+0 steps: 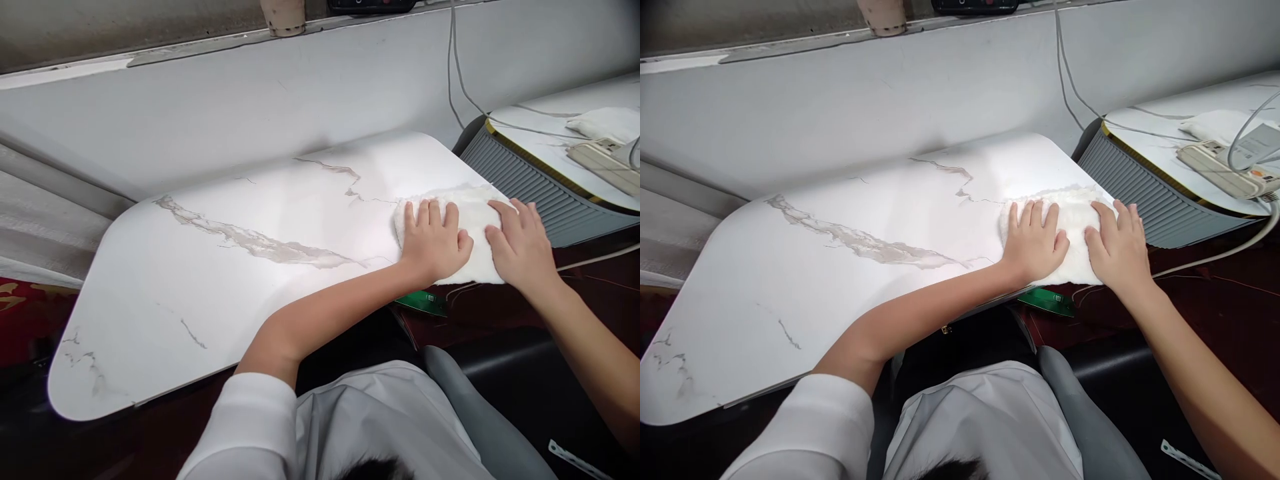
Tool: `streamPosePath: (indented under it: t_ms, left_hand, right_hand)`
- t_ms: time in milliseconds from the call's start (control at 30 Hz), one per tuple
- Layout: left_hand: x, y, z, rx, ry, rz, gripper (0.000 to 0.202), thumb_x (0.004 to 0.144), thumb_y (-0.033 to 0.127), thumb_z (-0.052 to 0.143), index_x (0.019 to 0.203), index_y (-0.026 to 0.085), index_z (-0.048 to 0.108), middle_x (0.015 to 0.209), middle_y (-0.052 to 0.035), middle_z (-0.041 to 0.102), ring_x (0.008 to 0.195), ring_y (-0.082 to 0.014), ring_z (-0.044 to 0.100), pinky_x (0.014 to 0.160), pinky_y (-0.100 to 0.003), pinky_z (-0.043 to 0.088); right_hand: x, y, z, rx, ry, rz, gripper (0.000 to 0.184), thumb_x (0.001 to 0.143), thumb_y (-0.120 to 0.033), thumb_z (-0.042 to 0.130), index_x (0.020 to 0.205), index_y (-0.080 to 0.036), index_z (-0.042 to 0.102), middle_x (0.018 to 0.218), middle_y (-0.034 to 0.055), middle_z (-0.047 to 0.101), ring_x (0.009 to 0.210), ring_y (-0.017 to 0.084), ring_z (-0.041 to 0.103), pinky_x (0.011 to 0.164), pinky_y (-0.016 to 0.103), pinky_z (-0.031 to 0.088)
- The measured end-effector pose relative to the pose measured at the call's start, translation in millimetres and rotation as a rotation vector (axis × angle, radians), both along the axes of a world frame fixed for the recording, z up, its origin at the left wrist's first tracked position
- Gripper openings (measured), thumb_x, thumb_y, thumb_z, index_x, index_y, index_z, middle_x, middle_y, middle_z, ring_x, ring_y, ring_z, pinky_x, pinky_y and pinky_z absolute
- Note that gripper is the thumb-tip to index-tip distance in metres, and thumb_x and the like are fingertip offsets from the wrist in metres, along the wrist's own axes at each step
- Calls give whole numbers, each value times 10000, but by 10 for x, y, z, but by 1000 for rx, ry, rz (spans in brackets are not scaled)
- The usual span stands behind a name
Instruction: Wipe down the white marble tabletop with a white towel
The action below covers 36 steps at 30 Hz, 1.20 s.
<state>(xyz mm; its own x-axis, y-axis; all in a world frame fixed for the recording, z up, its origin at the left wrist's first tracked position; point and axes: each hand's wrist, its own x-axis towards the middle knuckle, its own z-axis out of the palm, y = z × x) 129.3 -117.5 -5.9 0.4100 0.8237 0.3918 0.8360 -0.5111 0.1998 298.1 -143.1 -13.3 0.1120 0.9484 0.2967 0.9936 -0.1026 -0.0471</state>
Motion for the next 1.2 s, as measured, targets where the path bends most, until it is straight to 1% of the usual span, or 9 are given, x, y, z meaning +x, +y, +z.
streamPosePath:
  t_ms: [100,167,233,333,433,533,733,1033,1200]
  left_hand:
    - [-116,-87,-4,-5,0,-5,516,988,348,349,1426,121,502,1481,-167,492,1422,-314,387,1212,-517,255]
    - [-174,-110,-2,-9,2,-3,514,990,357,357,1426,126,501,1480,-166,494,1422,-316,387,1208,-523,257]
    - [-215,-106,0,-11,6,2,515,990,359,360,1426,122,500,1479,-167,496,1421,-317,388,1206,-528,254]
    - [-265,-59,6,-17,9,3,519,988,350,356,1431,118,495,1478,-166,497,1415,-310,397,1206,-530,246]
    - [-319,37,15,-42,6,-5,507,985,355,370,1430,150,499,1479,-152,501,1406,-297,409,1208,-526,244]
    - [-379,202,31,-80,-10,11,479,985,351,387,1422,195,508,1493,-128,492,1412,-290,403,1213,-518,231]
    - [-534,797,67,-213,-27,76,478,992,319,368,1457,246,457,1541,-46,440,1460,-260,328,1241,-498,157]
    - [-815,1629,62,-263,-105,184,517,1012,320,295,1492,144,368,1549,-81,405,1467,-234,274,1258,-482,83]
    - [-935,2021,12,-275,-145,224,540,970,350,243,1484,236,366,1517,11,454,1428,-219,276,1254,-456,52]
  right_hand:
    - [-142,-78,30,28,43,36,565,980,-473,192,1529,-376,283,1637,58,104,1504,326,-20,1168,664,152]
    - [-256,-79,84,95,-9,126,549,990,-417,179,1537,-438,224,1639,6,115,1509,300,-11,1148,710,35]
    - [-343,-40,135,145,-34,235,547,996,-364,173,1530,-484,186,1608,-14,236,1508,264,121,1152,694,-48]
    - [-395,65,182,78,18,329,533,991,-361,182,1509,-434,286,1544,18,380,1471,233,275,1208,618,20]
    - [-414,198,202,-8,49,324,530,970,-381,200,1450,-344,420,1503,49,440,1454,234,321,1228,552,155]
    - [-473,381,213,-26,46,334,530,956,-355,219,1406,-261,483,1475,81,470,1434,257,356,1219,541,204]
    - [-683,1005,211,6,83,396,479,932,-268,282,1336,-213,533,1411,82,530,1383,243,419,1215,520,211]
    - [-992,1985,208,-18,105,485,464,938,-218,271,1343,-241,497,1375,17,553,1327,179,444,1231,466,178]
    - [-1146,2346,206,19,60,484,467,926,-230,286,1329,-247,521,1330,6,581,1256,197,504,1200,448,288]
